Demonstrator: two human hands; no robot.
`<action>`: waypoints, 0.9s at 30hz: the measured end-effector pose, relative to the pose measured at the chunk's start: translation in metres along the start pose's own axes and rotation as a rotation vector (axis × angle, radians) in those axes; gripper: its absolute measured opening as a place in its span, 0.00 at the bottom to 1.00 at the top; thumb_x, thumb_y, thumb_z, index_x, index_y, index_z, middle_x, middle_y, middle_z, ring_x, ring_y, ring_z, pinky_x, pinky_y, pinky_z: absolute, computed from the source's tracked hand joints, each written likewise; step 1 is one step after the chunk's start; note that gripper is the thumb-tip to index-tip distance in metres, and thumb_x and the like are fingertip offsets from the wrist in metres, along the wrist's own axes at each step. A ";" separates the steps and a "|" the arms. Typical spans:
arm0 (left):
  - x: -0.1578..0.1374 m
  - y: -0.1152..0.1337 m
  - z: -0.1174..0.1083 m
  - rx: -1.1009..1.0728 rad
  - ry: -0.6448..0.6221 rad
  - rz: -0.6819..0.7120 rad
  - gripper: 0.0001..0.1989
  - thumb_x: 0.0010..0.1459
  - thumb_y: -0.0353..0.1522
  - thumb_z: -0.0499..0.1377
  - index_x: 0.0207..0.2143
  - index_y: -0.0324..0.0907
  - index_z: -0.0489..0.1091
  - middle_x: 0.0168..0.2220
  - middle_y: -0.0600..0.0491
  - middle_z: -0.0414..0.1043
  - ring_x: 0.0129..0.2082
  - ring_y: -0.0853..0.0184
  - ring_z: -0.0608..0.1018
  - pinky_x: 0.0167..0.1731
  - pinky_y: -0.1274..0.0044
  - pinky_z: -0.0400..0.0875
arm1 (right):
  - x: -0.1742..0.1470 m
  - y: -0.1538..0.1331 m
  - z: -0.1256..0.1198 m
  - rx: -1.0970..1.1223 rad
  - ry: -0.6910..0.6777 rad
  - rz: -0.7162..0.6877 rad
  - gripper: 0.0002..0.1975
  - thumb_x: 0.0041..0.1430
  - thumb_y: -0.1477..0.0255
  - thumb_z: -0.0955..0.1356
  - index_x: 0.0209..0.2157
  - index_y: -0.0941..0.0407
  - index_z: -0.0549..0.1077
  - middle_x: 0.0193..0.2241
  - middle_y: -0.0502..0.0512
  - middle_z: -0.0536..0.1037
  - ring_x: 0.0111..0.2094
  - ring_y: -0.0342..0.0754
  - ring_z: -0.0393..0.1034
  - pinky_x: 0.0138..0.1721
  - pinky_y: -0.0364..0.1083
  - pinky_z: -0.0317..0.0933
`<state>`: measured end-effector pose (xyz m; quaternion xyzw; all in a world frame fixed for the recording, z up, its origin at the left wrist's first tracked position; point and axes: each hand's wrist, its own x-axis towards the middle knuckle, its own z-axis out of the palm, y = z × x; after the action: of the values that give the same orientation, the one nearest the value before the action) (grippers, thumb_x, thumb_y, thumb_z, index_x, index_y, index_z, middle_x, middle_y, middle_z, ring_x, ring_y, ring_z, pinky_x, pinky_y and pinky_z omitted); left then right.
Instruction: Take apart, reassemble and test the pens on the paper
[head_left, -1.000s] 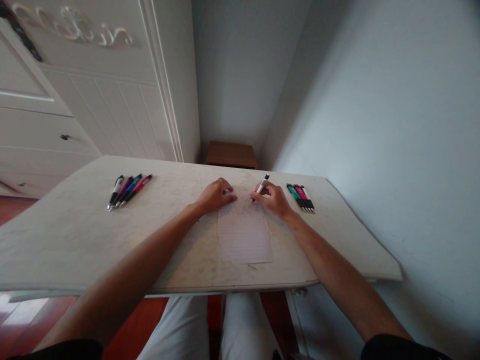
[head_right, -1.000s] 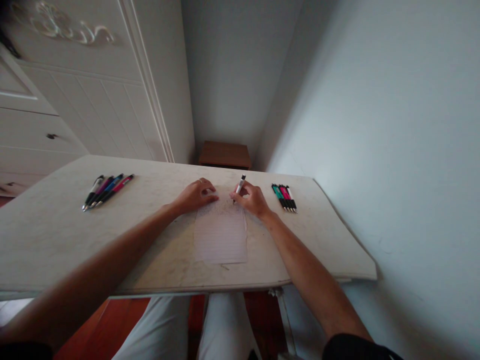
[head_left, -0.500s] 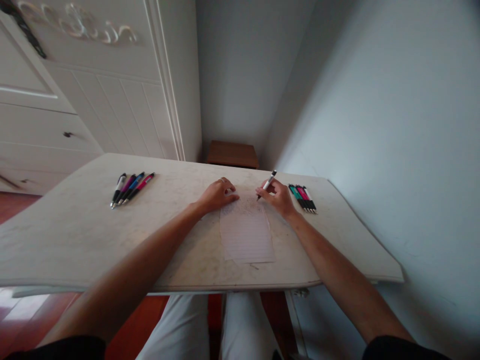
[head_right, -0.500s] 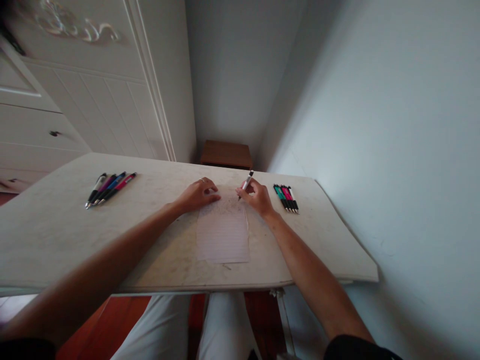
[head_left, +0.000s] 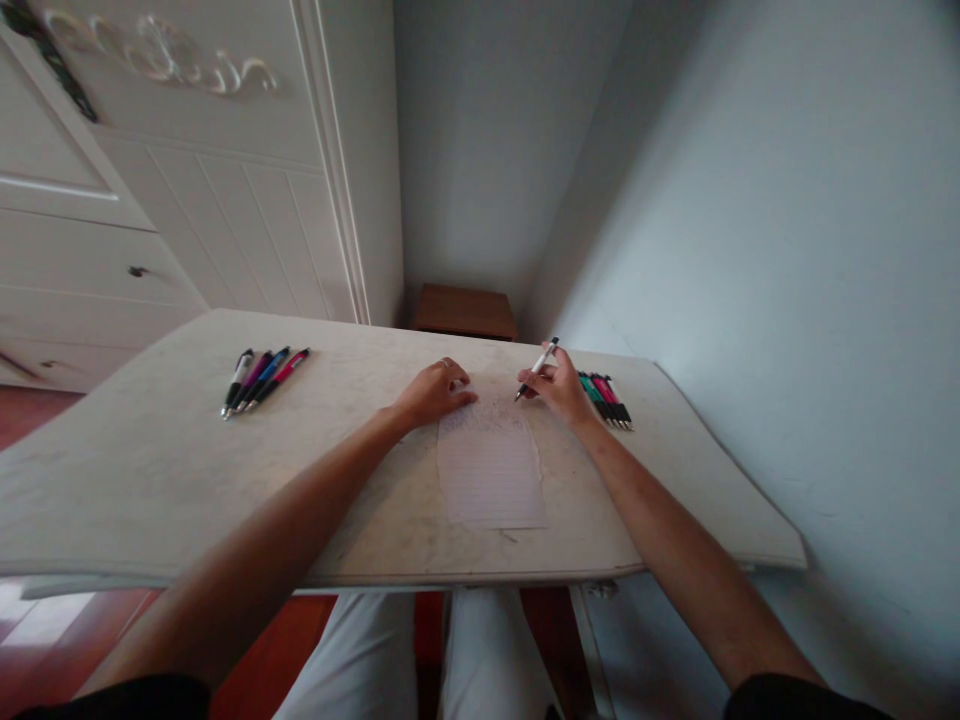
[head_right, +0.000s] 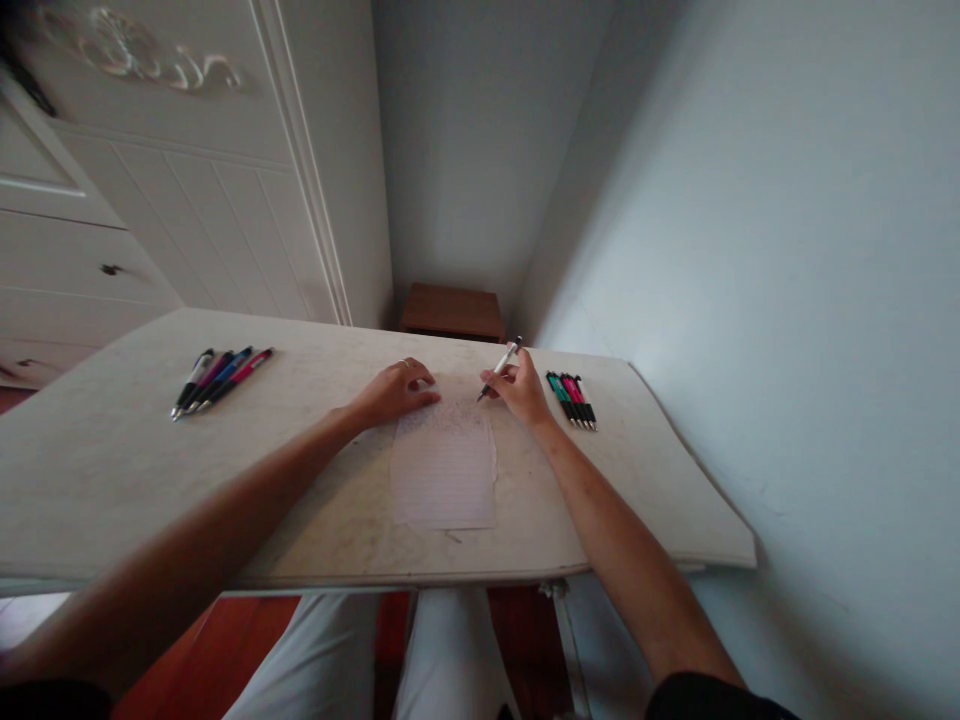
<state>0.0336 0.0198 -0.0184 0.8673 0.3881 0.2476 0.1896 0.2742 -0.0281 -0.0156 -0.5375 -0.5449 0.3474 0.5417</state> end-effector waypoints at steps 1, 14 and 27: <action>0.000 0.001 -0.001 -0.004 -0.001 0.000 0.14 0.53 0.39 0.62 0.38 0.38 0.75 0.39 0.48 0.72 0.32 0.67 0.75 0.37 0.75 0.70 | 0.000 -0.001 -0.002 0.013 -0.030 0.037 0.49 0.42 0.58 0.76 0.61 0.56 0.52 0.30 0.52 0.78 0.26 0.48 0.74 0.27 0.46 0.70; -0.001 0.000 0.000 0.003 0.005 0.028 0.14 0.54 0.39 0.61 0.38 0.38 0.75 0.39 0.47 0.72 0.32 0.66 0.76 0.38 0.74 0.70 | -0.007 -0.012 -0.004 0.084 -0.236 0.175 0.53 0.38 0.64 0.79 0.62 0.54 0.50 0.23 0.46 0.75 0.20 0.45 0.72 0.19 0.41 0.67; 0.000 -0.001 0.000 0.010 0.011 0.039 0.13 0.54 0.37 0.62 0.37 0.37 0.75 0.38 0.47 0.72 0.32 0.66 0.75 0.36 0.75 0.70 | -0.008 -0.018 -0.011 0.120 -0.418 0.245 0.56 0.42 0.70 0.78 0.67 0.55 0.45 0.24 0.46 0.76 0.20 0.42 0.70 0.20 0.39 0.65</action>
<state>0.0329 0.0202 -0.0186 0.8741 0.3735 0.2542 0.1784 0.2799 -0.0408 0.0015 -0.4829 -0.5543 0.5459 0.4019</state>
